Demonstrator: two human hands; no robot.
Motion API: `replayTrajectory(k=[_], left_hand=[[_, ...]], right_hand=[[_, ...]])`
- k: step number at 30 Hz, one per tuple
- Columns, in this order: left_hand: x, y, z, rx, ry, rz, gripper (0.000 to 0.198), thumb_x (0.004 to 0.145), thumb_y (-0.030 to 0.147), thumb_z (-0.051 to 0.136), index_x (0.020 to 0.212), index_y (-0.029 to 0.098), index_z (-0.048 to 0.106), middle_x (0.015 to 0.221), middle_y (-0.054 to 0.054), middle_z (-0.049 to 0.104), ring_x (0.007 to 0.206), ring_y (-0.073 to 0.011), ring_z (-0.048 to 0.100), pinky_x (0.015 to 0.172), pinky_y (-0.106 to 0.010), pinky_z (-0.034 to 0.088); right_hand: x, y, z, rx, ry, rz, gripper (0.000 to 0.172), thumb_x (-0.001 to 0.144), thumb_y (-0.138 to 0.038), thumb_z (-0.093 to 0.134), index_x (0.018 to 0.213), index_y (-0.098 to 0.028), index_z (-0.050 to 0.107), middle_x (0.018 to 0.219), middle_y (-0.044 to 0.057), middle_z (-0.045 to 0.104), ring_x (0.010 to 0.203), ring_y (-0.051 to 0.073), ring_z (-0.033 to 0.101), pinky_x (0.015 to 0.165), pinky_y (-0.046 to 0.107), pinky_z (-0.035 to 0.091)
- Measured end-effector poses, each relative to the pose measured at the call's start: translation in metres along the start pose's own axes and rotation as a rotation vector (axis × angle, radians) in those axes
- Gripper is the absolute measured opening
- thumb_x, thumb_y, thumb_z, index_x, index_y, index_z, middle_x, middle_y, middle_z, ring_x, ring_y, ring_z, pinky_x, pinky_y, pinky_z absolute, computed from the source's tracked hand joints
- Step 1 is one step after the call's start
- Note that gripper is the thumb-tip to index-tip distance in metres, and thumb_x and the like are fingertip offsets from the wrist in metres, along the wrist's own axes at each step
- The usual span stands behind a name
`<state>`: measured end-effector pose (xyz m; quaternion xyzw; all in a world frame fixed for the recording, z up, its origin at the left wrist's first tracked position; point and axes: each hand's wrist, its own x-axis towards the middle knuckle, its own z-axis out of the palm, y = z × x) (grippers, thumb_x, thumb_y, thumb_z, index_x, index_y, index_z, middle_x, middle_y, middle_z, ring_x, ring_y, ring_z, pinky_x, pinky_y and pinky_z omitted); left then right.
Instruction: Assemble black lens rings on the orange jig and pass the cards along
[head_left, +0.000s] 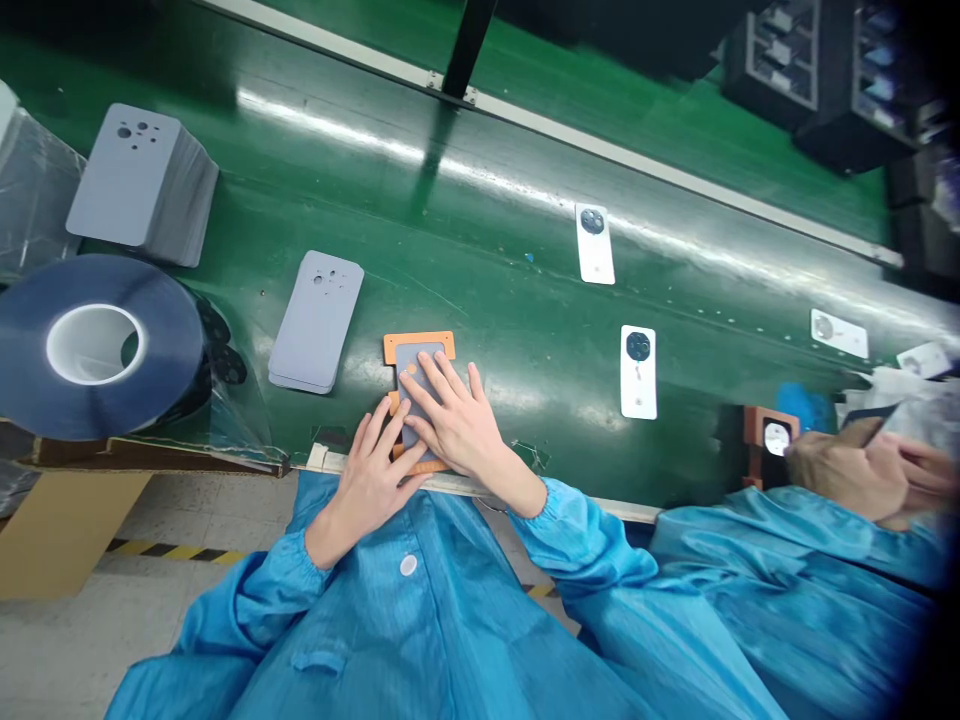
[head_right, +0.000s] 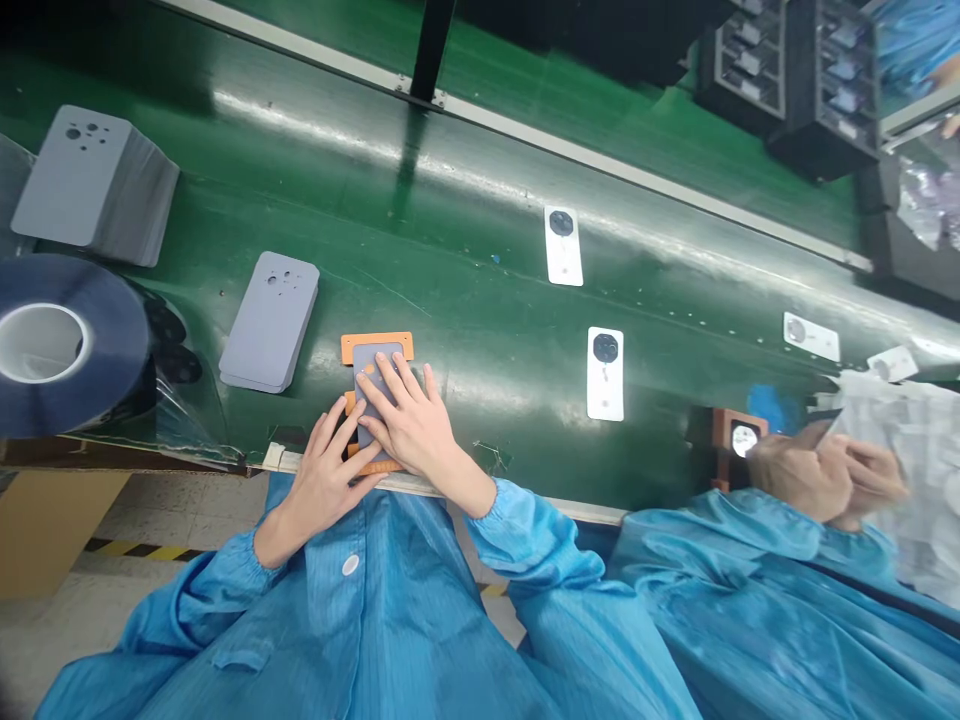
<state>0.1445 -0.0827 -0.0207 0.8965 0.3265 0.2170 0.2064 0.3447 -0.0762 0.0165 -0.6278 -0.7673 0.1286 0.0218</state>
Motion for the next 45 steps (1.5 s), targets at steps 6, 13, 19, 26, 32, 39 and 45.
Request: replayTrajectory(k=[6,13,19,26,32,39,45], left_hand=[[0.002,-0.001,-0.001,0.02,0.009,0.023,0.04,0.098,0.032,0.07,0.136,0.022,0.071,0.169,-0.021,0.039,0.16,-0.0447,0.028,0.118,-0.067,0.043],[0.002,-0.001,-0.003,0.03,-0.009,0.015,0.042,0.097,0.035,0.071,0.137,0.022,0.07,0.167,-0.022,0.041,0.16,-0.0451,0.027,0.119,-0.067,0.042],[0.002,0.003,-0.003,0.023,-0.003,-0.019,0.037,0.097,0.035,0.07,0.131,0.02,0.073,0.166,-0.021,0.044,0.159,-0.0437,0.03,0.119,-0.067,0.042],[0.003,0.007,-0.004,-0.031,0.03,-0.042,0.037,0.097,0.032,0.069,0.131,0.018,0.071,0.167,-0.02,0.042,0.159,-0.0417,0.031,0.12,-0.064,0.044],[0.008,0.007,-0.007,-0.066,0.075,-0.028,0.044,0.096,0.032,0.07,0.137,0.017,0.066,0.163,-0.021,0.046,0.158,-0.0415,0.034,0.12,-0.063,0.044],[0.019,0.006,-0.017,-0.281,0.205,-0.139,0.047,0.098,0.032,0.068,0.142,0.019,0.058,0.147,-0.017,0.061,0.145,-0.0319,0.052,0.119,-0.054,0.047],[0.025,0.004,-0.028,-0.422,0.241,-0.36,0.024,0.1,0.033,0.063,0.121,0.021,0.067,0.116,-0.01,0.07,0.11,-0.0232,0.066,0.096,-0.039,0.055]], right_hand=[[0.006,-0.003,-0.005,0.001,-0.003,0.02,0.06,0.11,-0.051,0.038,0.165,-0.026,0.042,0.175,0.013,0.029,0.162,0.038,0.026,0.128,0.068,0.019],[0.019,-0.007,-0.002,0.032,0.069,0.054,0.074,0.102,-0.068,0.046,0.163,-0.025,0.046,0.166,0.017,0.044,0.153,0.041,0.036,0.129,0.067,0.017],[0.007,-0.003,0.003,0.048,0.062,0.035,0.075,0.106,-0.063,0.041,0.165,-0.017,0.04,0.172,0.017,0.035,0.16,0.039,0.027,0.13,0.068,0.013],[-0.025,0.007,-0.002,0.066,0.01,0.002,0.066,0.11,-0.054,0.038,0.163,-0.016,0.044,0.174,0.015,0.032,0.162,0.034,0.028,0.13,0.065,0.018],[-0.041,0.014,0.002,0.208,0.079,0.113,0.058,0.108,-0.053,0.045,0.155,-0.019,0.055,0.17,0.018,0.04,0.159,0.036,0.035,0.127,0.067,0.027],[-0.039,0.0,-0.012,0.57,0.169,0.028,0.046,0.109,-0.043,0.049,0.15,-0.026,0.059,0.158,0.011,0.057,0.153,0.028,0.047,0.128,0.059,0.032],[-0.026,0.003,-0.013,0.553,0.234,0.265,0.048,0.105,-0.046,0.055,0.148,-0.025,0.059,0.153,0.014,0.062,0.148,0.033,0.052,0.128,0.068,0.024]])
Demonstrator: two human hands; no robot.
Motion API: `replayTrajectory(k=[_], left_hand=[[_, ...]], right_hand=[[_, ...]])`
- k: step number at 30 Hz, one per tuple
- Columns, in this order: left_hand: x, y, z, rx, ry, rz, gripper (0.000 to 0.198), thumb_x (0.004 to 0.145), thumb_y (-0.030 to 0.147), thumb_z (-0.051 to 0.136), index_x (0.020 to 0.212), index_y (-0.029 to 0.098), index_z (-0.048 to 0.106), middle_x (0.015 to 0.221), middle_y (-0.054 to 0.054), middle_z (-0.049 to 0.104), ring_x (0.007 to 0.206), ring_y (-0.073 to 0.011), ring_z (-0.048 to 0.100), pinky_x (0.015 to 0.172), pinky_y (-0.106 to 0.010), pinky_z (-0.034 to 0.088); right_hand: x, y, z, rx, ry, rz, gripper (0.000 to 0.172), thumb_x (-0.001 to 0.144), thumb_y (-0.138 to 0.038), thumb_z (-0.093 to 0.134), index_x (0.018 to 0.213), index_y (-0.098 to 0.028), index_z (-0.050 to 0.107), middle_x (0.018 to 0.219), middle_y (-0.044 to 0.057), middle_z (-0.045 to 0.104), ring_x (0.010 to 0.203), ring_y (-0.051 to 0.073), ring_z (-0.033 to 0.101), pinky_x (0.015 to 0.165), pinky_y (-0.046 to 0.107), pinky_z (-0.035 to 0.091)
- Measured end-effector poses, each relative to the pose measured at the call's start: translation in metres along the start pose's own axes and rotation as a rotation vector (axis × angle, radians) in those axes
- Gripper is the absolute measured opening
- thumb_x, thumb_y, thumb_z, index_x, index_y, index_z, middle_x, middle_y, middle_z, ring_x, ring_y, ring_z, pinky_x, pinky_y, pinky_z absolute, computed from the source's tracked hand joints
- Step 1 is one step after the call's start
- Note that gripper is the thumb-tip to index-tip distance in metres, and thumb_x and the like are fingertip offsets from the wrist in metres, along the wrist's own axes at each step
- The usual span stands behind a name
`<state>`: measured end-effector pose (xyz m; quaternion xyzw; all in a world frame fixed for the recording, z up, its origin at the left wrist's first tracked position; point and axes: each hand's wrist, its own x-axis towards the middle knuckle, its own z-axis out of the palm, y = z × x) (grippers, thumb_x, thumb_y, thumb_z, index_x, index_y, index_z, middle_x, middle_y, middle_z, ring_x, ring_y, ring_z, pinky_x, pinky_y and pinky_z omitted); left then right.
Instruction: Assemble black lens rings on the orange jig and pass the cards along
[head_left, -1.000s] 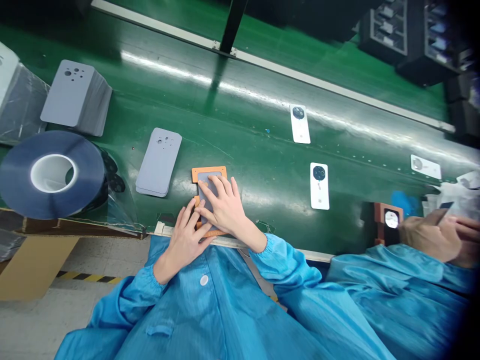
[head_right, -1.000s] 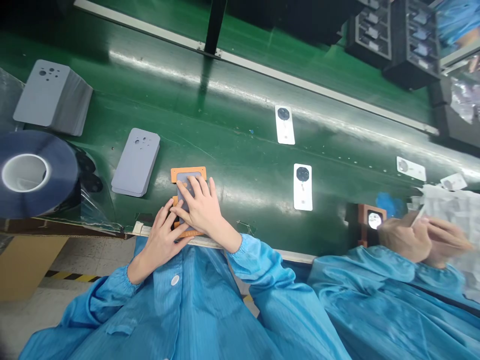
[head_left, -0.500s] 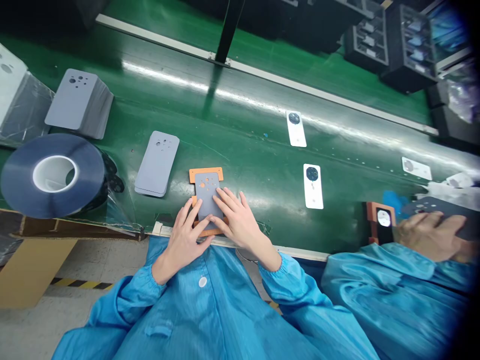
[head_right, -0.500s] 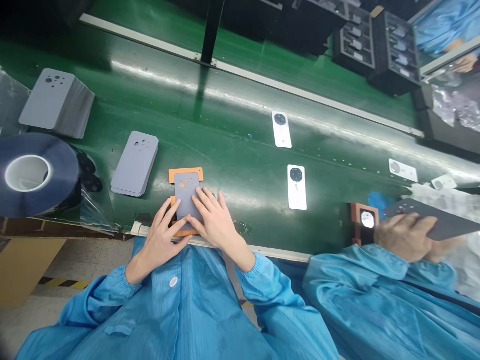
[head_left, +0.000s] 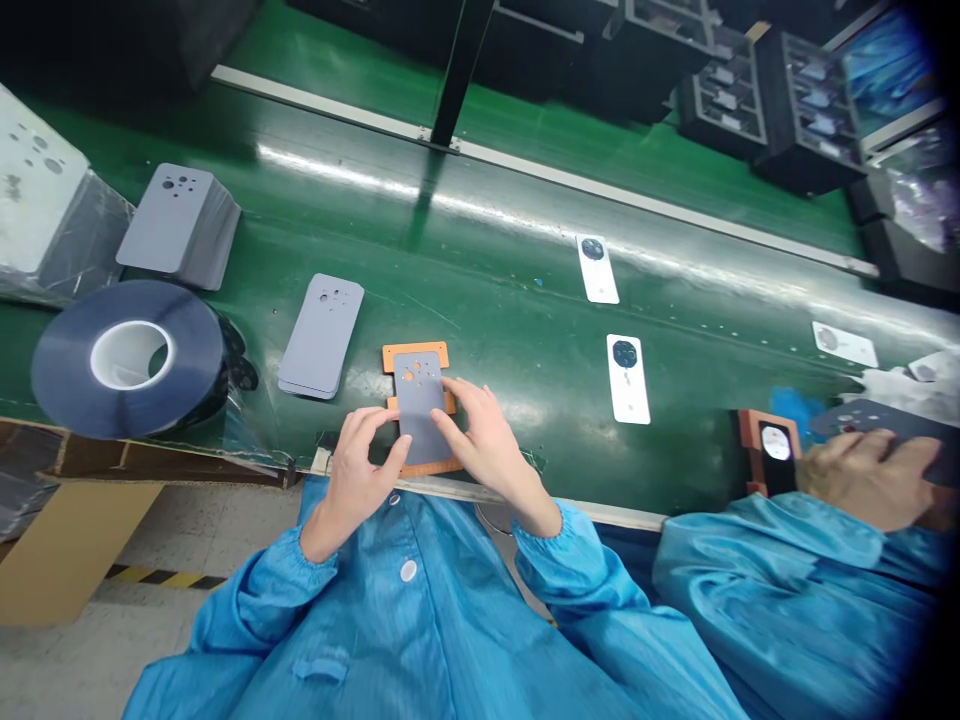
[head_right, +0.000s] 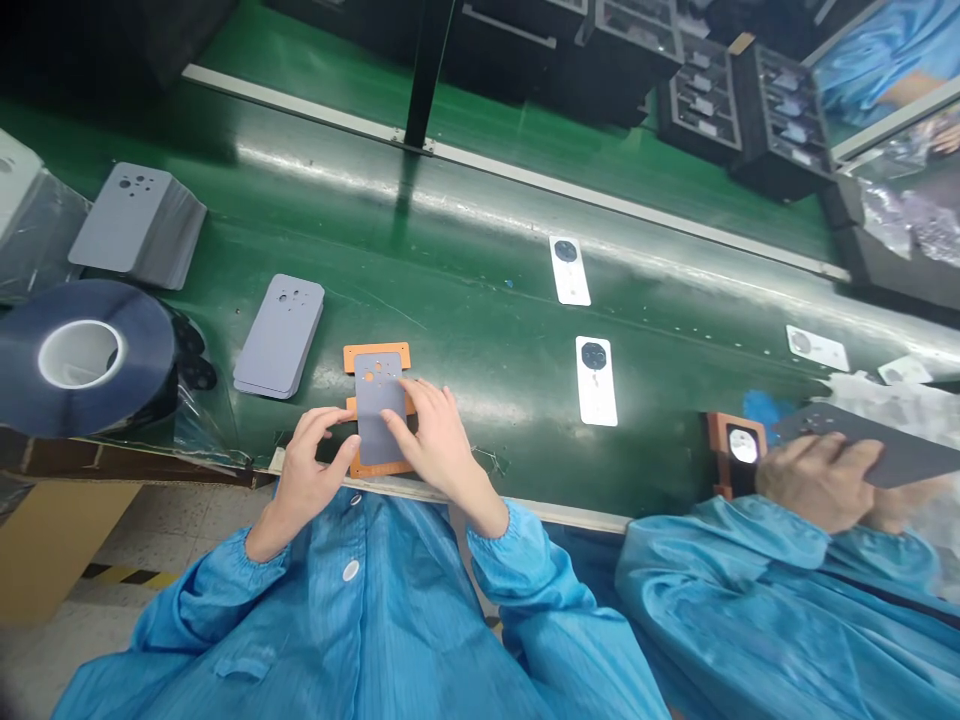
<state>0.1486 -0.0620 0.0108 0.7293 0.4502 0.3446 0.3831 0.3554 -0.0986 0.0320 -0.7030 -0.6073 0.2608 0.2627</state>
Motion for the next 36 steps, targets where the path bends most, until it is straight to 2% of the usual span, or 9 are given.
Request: replayTrajectory(k=[3,6,11,15,20,24,27,31,36], left_hand=[[0.002,0.003,-0.001,-0.081,-0.064,-0.114,0.025,0.099,0.033,0.063,0.119,0.02,0.068,0.092,-0.004,0.069,0.083,-0.017,0.063,0.076,-0.03,0.051],[0.004,0.005,-0.001,-0.229,-0.117,-0.243,0.032,0.099,0.04,0.062,0.122,0.018,0.066,0.08,0.0,0.066,0.068,-0.0139,0.059,0.066,-0.026,0.048],[0.005,-0.001,-0.003,-0.355,-0.122,-0.409,0.042,0.097,0.054,0.063,0.115,0.016,0.067,0.086,-0.004,0.073,0.072,-0.0176,0.067,0.065,-0.027,0.052],[0.007,-0.007,-0.006,-0.428,-0.074,-0.519,0.045,0.094,0.058,0.066,0.106,0.015,0.068,0.092,-0.007,0.077,0.076,-0.0205,0.071,0.064,-0.027,0.054],[0.013,-0.003,-0.012,-0.557,0.005,-0.549,0.051,0.087,0.062,0.073,0.104,0.014,0.069,0.093,-0.008,0.079,0.073,-0.0195,0.071,0.061,-0.026,0.055],[0.019,-0.001,-0.017,-0.585,0.041,-0.517,0.049,0.088,0.06,0.072,0.106,0.015,0.068,0.083,-0.005,0.076,0.065,-0.0169,0.067,0.058,-0.025,0.053],[0.019,-0.002,-0.026,-0.574,0.072,-0.445,0.045,0.094,0.054,0.067,0.116,0.016,0.066,0.074,-0.001,0.072,0.053,-0.012,0.059,0.053,-0.024,0.049],[0.007,-0.005,-0.049,-0.425,0.191,-0.352,0.035,0.098,0.046,0.064,0.118,0.017,0.067,0.08,-0.001,0.071,0.054,-0.0099,0.058,0.055,-0.023,0.05],[-0.019,-0.02,-0.093,-0.05,0.635,-0.293,0.034,0.095,0.041,0.069,0.118,0.017,0.071,0.086,-0.002,0.07,0.068,-0.0124,0.063,0.065,-0.024,0.053]], right_hand=[[-0.001,-0.001,0.0,0.055,0.016,-0.003,0.046,0.104,-0.045,0.057,0.145,-0.025,0.061,0.155,0.015,0.059,0.146,0.032,0.054,0.128,0.067,0.027],[-0.009,-0.011,-0.006,0.232,0.027,-0.061,0.04,0.105,-0.041,0.057,0.141,-0.026,0.064,0.153,0.013,0.062,0.143,0.029,0.058,0.124,0.057,0.04],[-0.013,-0.023,-0.012,0.43,-0.154,-0.111,0.036,0.106,-0.037,0.058,0.14,-0.029,0.064,0.139,0.008,0.072,0.13,0.025,0.068,0.112,0.047,0.054],[-0.006,-0.015,-0.004,0.381,-0.129,-0.061,0.033,0.103,-0.034,0.062,0.135,-0.026,0.067,0.135,0.009,0.072,0.121,0.025,0.07,0.107,0.046,0.056],[-0.001,-0.007,0.007,0.538,-0.286,0.089,0.063,0.096,-0.033,0.07,0.154,-0.024,0.049,0.102,0.004,0.075,0.075,0.014,0.067,0.068,0.03,0.057],[0.009,-0.01,0.008,0.711,-0.413,0.105,0.07,0.096,-0.032,0.069,0.16,-0.022,0.042,0.082,-0.003,0.068,0.065,0.011,0.063,0.062,0.025,0.053],[0.039,-0.004,0.004,0.779,-0.339,0.104,0.063,0.093,-0.036,0.071,0.151,-0.02,0.052,0.083,-0.003,0.067,0.059,0.01,0.062,0.055,0.024,0.05],[0.119,0.024,-0.004,0.762,-0.023,0.124,0.053,0.086,-0.032,0.072,0.135,-0.014,0.061,0.077,-0.003,0.066,0.058,0.01,0.061,0.055,0.024,0.052],[0.229,0.051,-0.019,0.576,0.189,0.275,0.049,0.083,-0.012,0.065,0.131,-0.005,0.062,0.073,-0.002,0.067,0.061,0.01,0.061,0.061,0.023,0.055]])
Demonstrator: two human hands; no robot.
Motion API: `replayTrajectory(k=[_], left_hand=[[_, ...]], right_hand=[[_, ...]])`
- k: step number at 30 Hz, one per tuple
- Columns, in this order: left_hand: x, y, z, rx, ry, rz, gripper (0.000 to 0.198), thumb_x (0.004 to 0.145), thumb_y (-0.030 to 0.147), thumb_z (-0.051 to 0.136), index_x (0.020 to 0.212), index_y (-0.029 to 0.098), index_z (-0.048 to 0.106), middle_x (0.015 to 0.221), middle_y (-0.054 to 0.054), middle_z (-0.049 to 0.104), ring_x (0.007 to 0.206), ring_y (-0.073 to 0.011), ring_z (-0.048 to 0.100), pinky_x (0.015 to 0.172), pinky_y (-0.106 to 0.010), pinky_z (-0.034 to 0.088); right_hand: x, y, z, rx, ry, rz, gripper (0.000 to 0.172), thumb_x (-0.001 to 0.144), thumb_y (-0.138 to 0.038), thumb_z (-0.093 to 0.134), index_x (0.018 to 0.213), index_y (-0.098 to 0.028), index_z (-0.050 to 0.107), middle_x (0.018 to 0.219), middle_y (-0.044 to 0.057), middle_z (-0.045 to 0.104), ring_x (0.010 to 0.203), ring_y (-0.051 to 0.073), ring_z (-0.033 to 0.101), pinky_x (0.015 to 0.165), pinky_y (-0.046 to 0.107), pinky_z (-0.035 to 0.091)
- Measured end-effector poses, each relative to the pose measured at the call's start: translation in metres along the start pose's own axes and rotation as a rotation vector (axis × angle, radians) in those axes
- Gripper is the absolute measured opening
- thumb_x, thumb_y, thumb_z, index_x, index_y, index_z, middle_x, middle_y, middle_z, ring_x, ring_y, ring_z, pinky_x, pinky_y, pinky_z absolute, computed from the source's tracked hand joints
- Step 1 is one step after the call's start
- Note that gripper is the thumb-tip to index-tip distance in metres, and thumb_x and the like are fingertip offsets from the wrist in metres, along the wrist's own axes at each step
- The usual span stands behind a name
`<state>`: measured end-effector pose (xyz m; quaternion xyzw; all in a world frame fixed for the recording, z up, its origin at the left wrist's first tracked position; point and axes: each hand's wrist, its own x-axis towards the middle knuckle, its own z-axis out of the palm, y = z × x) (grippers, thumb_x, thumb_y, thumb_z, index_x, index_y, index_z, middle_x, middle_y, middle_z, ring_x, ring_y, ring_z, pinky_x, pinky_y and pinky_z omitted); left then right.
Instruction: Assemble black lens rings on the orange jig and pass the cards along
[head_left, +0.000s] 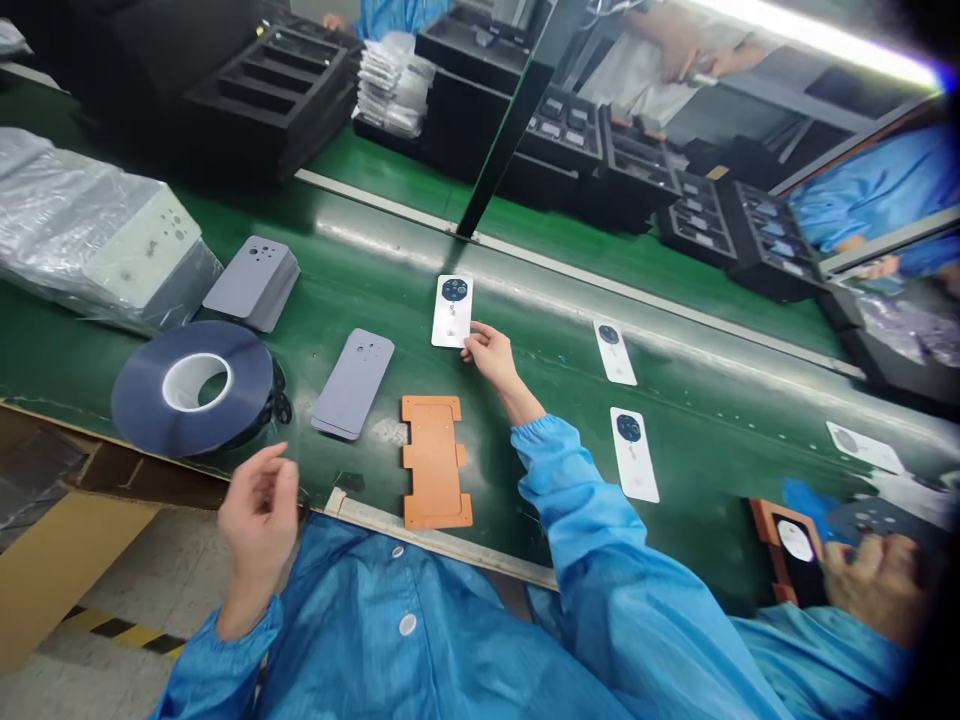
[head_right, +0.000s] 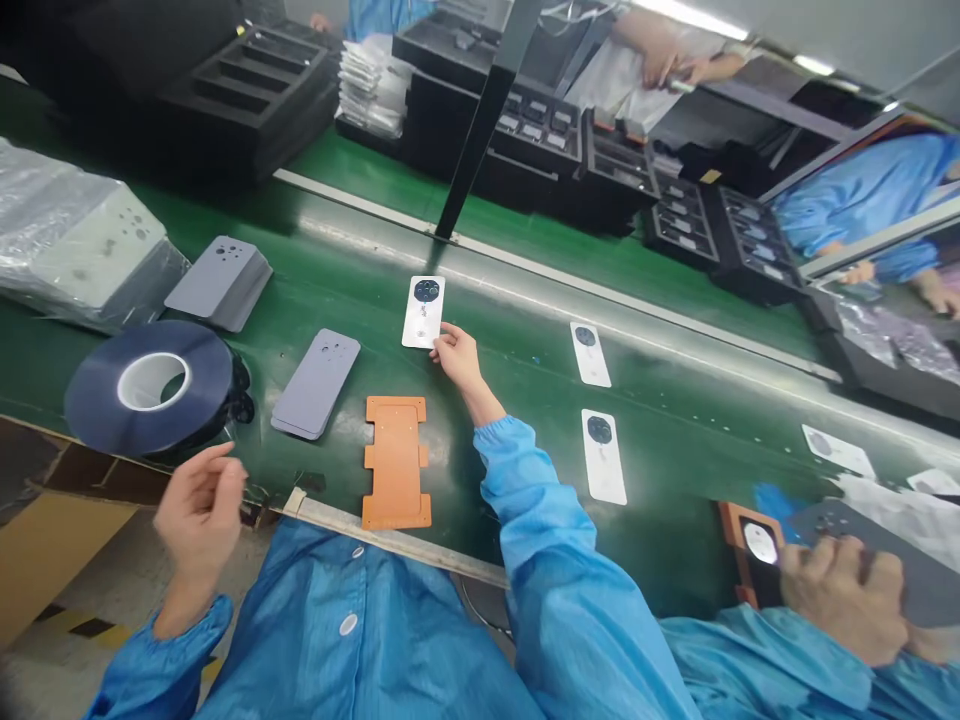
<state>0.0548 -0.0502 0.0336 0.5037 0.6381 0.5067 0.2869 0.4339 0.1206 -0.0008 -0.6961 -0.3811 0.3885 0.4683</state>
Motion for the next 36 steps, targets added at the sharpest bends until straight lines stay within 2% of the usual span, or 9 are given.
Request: replayTrajectory(k=[3,9,14,18,20,24,28,33,36], left_hand=[[0.008,-0.014,-0.026,0.135,0.175,0.03,0.035,0.095,0.044,0.068,0.116,0.017,0.072,0.092,-0.004,0.07,0.072,-0.0136,0.063,0.067,-0.026,0.052],[0.009,-0.04,-0.042,0.275,0.01,0.014,0.048,0.092,0.057,0.066,0.119,0.018,0.073,0.097,-0.006,0.074,0.057,-0.0117,0.055,0.059,-0.027,0.051],[0.013,-0.056,-0.032,0.274,-0.095,0.013,0.054,0.087,0.068,0.066,0.106,0.019,0.079,0.064,0.002,0.064,0.051,-0.0141,0.054,0.059,-0.028,0.052],[0.021,-0.052,-0.029,0.241,-0.147,0.07,0.05,0.088,0.067,0.066,0.097,0.02,0.081,0.056,0.003,0.056,0.05,-0.0149,0.052,0.056,-0.027,0.05],[0.023,-0.043,-0.03,0.229,-0.168,0.106,0.047,0.09,0.063,0.066,0.095,0.02,0.08,0.056,0.003,0.056,0.049,-0.0146,0.051,0.056,-0.027,0.049],[0.023,-0.022,-0.03,0.23,-0.239,0.169,0.037,0.094,0.054,0.063,0.091,0.02,0.079,0.062,0.0,0.064,0.052,-0.0157,0.054,0.057,-0.028,0.049],[0.016,-0.01,-0.03,0.275,-0.313,0.23,0.027,0.097,0.042,0.06,0.087,0.022,0.077,0.072,-0.001,0.07,0.054,-0.0151,0.056,0.056,-0.027,0.048],[-0.006,-0.001,-0.027,0.337,-0.361,0.271,0.034,0.098,0.035,0.059,0.069,0.022,0.069,0.063,0.001,0.06,0.053,-0.0135,0.052,0.054,-0.026,0.042],[-0.013,0.003,-0.021,0.314,-0.441,0.243,0.032,0.099,0.038,0.061,0.076,0.022,0.075,0.065,0.0,0.062,0.054,-0.0127,0.051,0.055,-0.025,0.042]], right_hand=[[0.039,-0.011,0.006,-0.037,0.041,0.026,0.042,0.085,-0.006,0.063,0.127,-0.001,0.063,0.071,0.0,0.067,0.059,0.01,0.06,0.06,0.023,0.056],[0.059,-0.029,0.021,-0.14,0.066,0.096,0.028,0.101,-0.029,0.069,0.123,-0.011,0.066,0.106,0.008,0.072,0.086,0.016,0.071,0.076,0.032,0.063],[0.031,-0.05,0.017,-0.237,0.108,0.032,0.025,0.097,-0.022,0.07,0.12,-0.01,0.069,0.108,0.01,0.074,0.092,0.019,0.072,0.09,0.039,0.061],[-0.036,-0.07,0.024,-0.264,0.101,-0.147,0.03,0.091,-0.018,0.065,0.119,-0.011,0.073,0.107,0.01,0.077,0.09,0.018,0.072,0.101,0.038,0.056],[-0.084,-0.077,0.039,-0.245,-0.004,-0.216,0.027,0.092,-0.023,0.066,0.115,-0.015,0.076,0.101,0.007,0.079,0.083,0.019,0.073,0.093,0.036,0.058],[-0.177,-0.088,0.079,-0.335,-0.515,-0.519,0.032,0.102,-0.036,0.059,0.125,-0.023,0.076,0.114,0.008,0.08,0.094,0.022,0.076,0.09,0.035,0.06],[-0.215,-0.09,0.111,-0.578,-0.936,-0.746,0.045,0.109,-0.047,0.049,0.149,-0.029,0.062,0.129,0.01,0.073,0.11,0.025,0.074,0.095,0.035,0.059],[-0.206,-0.074,0.122,-0.599,-0.924,-0.745,0.044,0.109,-0.045,0.049,0.138,-0.02,0.07,0.13,0.013,0.072,0.111,0.027,0.074,0.099,0.038,0.059],[-0.197,-0.063,0.119,-0.542,-0.871,-0.694,0.037,0.108,-0.037,0.052,0.128,-0.017,0.075,0.129,0.013,0.074,0.114,0.028,0.074,0.103,0.039,0.057]])
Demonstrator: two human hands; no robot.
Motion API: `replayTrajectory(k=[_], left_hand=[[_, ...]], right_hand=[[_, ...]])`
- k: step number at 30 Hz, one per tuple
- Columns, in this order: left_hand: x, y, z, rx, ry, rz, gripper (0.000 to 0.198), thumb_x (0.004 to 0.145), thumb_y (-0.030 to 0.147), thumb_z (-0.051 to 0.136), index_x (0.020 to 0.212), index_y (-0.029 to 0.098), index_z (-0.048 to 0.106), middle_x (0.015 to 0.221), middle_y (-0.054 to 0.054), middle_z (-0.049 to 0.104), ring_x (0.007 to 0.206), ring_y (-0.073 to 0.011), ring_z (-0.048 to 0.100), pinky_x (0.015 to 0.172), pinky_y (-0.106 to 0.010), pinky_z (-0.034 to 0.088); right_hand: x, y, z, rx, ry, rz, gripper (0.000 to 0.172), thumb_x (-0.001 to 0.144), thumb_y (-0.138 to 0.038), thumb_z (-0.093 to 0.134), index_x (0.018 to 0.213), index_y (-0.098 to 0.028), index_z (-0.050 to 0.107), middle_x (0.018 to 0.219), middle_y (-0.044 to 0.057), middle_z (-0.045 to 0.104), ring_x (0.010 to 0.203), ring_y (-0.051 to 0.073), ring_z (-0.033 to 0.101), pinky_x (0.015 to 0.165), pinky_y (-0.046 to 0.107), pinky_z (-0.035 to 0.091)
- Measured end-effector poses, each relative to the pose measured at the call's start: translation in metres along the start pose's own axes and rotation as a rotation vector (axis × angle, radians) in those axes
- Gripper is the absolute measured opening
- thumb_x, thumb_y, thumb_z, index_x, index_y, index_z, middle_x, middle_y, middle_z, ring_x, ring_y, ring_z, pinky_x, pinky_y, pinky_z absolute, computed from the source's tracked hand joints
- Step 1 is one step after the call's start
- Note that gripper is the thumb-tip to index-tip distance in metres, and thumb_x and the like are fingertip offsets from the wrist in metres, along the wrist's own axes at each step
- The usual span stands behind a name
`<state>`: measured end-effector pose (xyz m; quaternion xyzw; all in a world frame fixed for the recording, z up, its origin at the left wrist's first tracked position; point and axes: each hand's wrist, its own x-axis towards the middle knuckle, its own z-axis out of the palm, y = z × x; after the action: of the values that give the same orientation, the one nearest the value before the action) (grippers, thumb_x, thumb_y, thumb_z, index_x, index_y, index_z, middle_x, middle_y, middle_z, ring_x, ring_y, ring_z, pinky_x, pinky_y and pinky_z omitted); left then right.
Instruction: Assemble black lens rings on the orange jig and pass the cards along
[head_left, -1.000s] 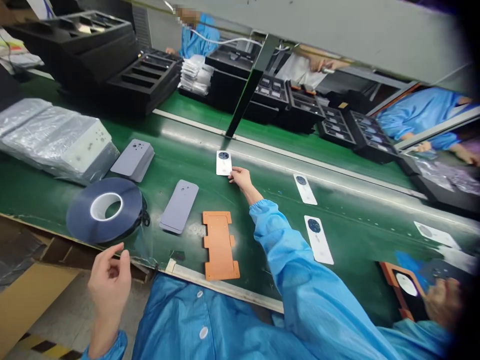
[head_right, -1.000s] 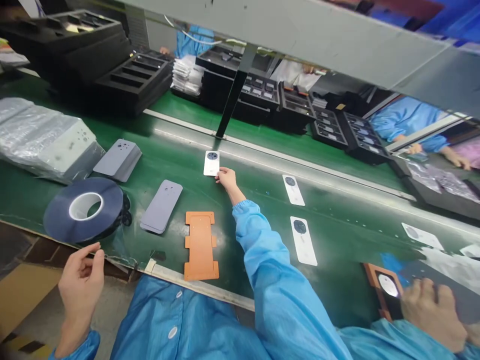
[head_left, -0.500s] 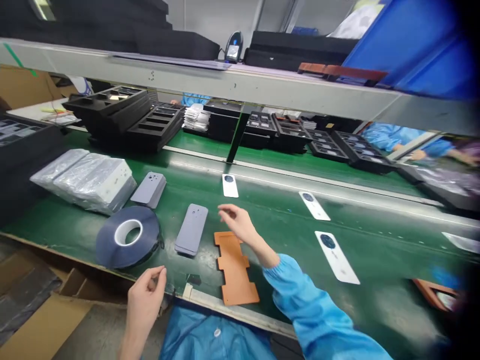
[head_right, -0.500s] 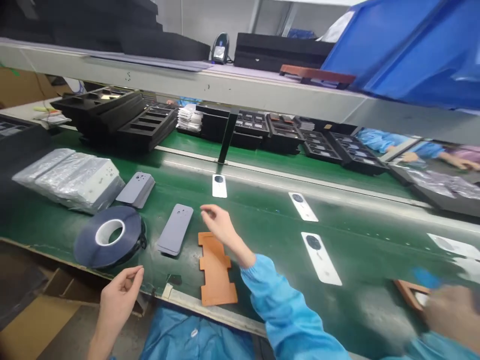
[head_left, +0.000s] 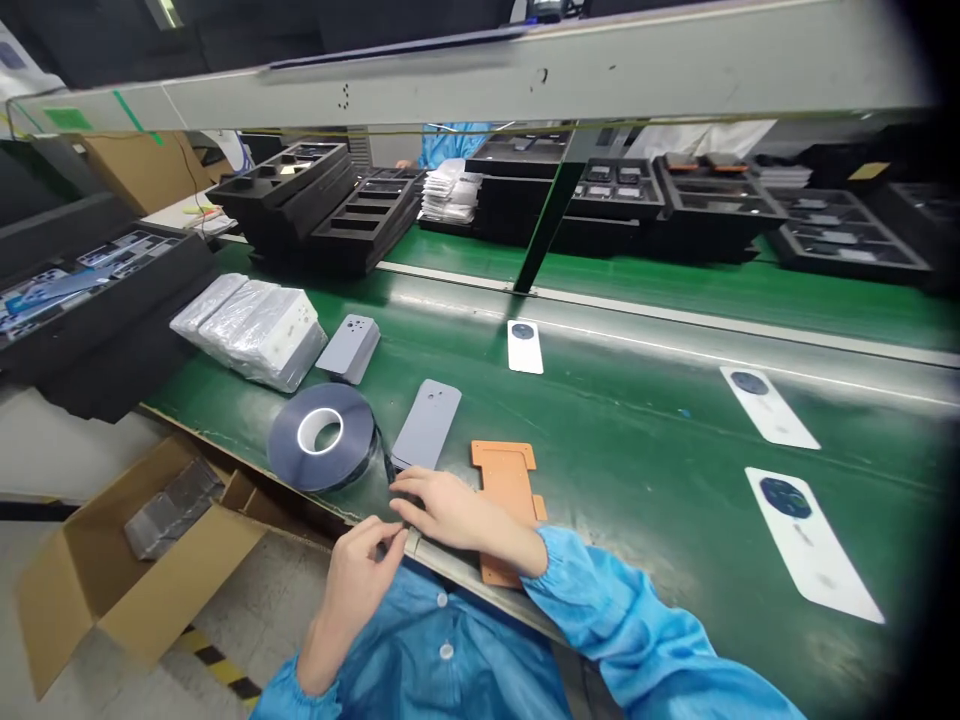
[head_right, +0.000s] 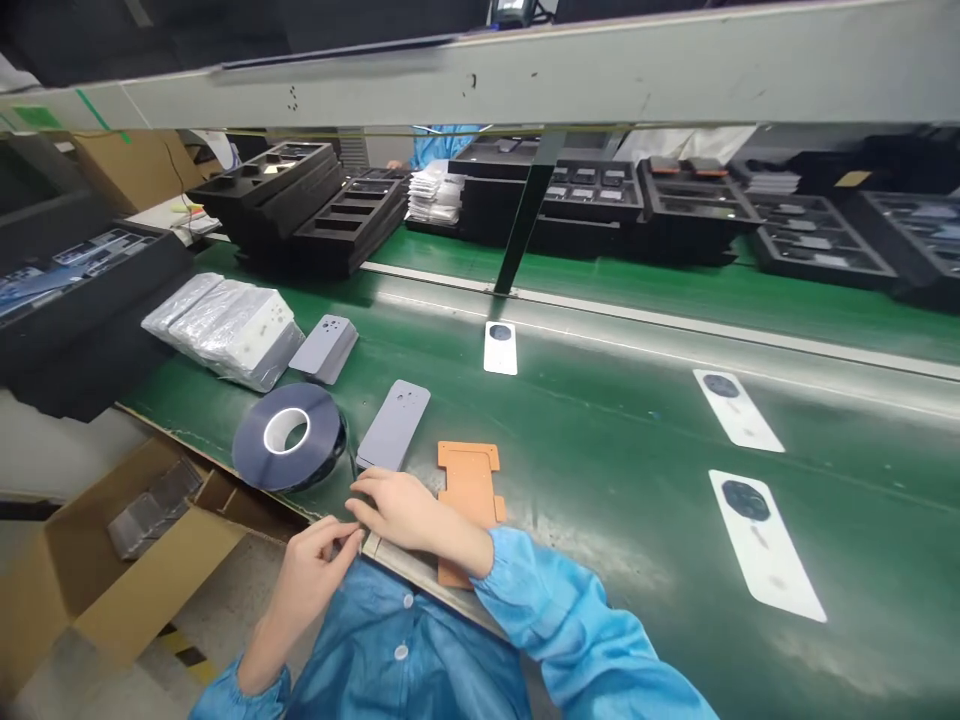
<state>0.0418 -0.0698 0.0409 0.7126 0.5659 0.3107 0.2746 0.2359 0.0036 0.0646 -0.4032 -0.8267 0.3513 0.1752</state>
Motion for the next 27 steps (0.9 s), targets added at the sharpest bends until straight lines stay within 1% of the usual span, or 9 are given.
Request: replayTrajectory(k=[3,5,7,10,12,16,18,22,27], left_hand=[[0.011,-0.004,0.004,-0.057,-0.002,-0.068,0.032,0.098,0.044,0.061,0.085,0.02,0.078,0.07,-0.001,0.067,0.054,-0.0126,0.051,0.056,-0.026,0.042],[0.024,-0.014,0.005,-0.123,0.069,-0.174,0.037,0.098,0.048,0.059,0.09,0.018,0.078,0.074,-0.004,0.072,0.058,-0.0146,0.057,0.059,-0.027,0.046],[0.039,-0.027,0.005,-0.176,0.185,-0.298,0.043,0.097,0.055,0.059,0.097,0.016,0.079,0.083,-0.008,0.078,0.064,-0.0178,0.064,0.063,-0.029,0.05],[0.054,-0.045,0.002,-0.171,0.268,-0.376,0.053,0.097,0.06,0.056,0.076,0.016,0.076,0.085,-0.013,0.08,0.079,-0.0231,0.073,0.074,-0.031,0.055],[0.058,-0.051,-0.001,-0.138,0.375,-0.399,0.053,0.096,0.06,0.057,0.077,0.015,0.076,0.09,-0.014,0.081,0.076,-0.0228,0.073,0.074,-0.033,0.056],[0.047,-0.046,-0.003,-0.068,0.556,-0.423,0.05,0.093,0.058,0.06,0.104,0.011,0.077,0.096,-0.014,0.081,0.066,-0.0189,0.067,0.067,-0.032,0.055],[0.037,-0.037,0.003,-0.05,0.539,-0.373,0.047,0.091,0.055,0.067,0.11,0.013,0.077,0.102,-0.014,0.08,0.075,-0.0196,0.071,0.069,-0.031,0.056],[0.024,-0.022,0.021,-0.001,0.403,-0.09,0.032,0.094,0.043,0.07,0.111,0.017,0.079,0.121,-0.014,0.077,0.104,-0.0232,0.074,0.079,-0.032,0.06],[0.03,-0.028,0.023,0.06,0.429,0.062,0.021,0.097,0.035,0.068,0.107,0.02,0.079,0.114,-0.011,0.079,0.103,-0.0238,0.076,0.078,-0.035,0.064]], right_hand=[[-0.001,0.012,0.003,0.061,0.041,0.022,0.032,0.104,-0.025,0.055,0.126,-0.014,0.076,0.131,0.015,0.075,0.12,0.029,0.073,0.107,0.041,0.056],[0.001,0.017,0.006,0.096,0.069,0.016,0.031,0.101,-0.017,0.057,0.123,-0.014,0.077,0.128,0.014,0.077,0.119,0.028,0.073,0.107,0.038,0.055],[0.004,0.021,0.01,0.119,0.098,0.014,0.031,0.098,-0.014,0.057,0.119,-0.016,0.079,0.123,0.012,0.079,0.115,0.026,0.075,0.104,0.036,0.056],[0.007,0.024,0.016,0.145,0.146,0.033,0.031,0.095,-0.012,0.057,0.114,-0.018,0.081,0.122,0.009,0.08,0.111,0.025,0.077,0.102,0.035,0.057],[0.008,0.025,0.02,0.161,0.159,0.048,0.033,0.094,-0.011,0.057,0.113,-0.02,0.082,0.124,0.007,0.08,0.112,0.024,0.077,0.103,0.034,0.056],[0.008,0.029,0.026,0.198,0.172,0.071,0.037,0.092,-0.008,0.055,0.109,-0.024,0.083,0.123,0.002,0.081,0.114,0.023,0.076,0.105,0.034,0.056],[0.007,0.03,0.028,0.227,0.183,0.064,0.037,0.091,-0.007,0.054,0.107,-0.025,0.083,0.119,0.002,0.082,0.111,0.022,0.077,0.103,0.034,0.056],[0.007,0.032,0.033,0.28,0.216,0.06,0.031,0.092,-0.009,0.054,0.104,-0.023,0.079,0.104,0.003,0.083,0.095,0.021,0.077,0.091,0.032,0.057],[0.007,0.033,0.035,0.282,0.248,0.036,0.028,0.091,-0.01,0.054,0.108,-0.023,0.072,0.089,0.001,0.077,0.076,0.018,0.07,0.074,0.028,0.051]])
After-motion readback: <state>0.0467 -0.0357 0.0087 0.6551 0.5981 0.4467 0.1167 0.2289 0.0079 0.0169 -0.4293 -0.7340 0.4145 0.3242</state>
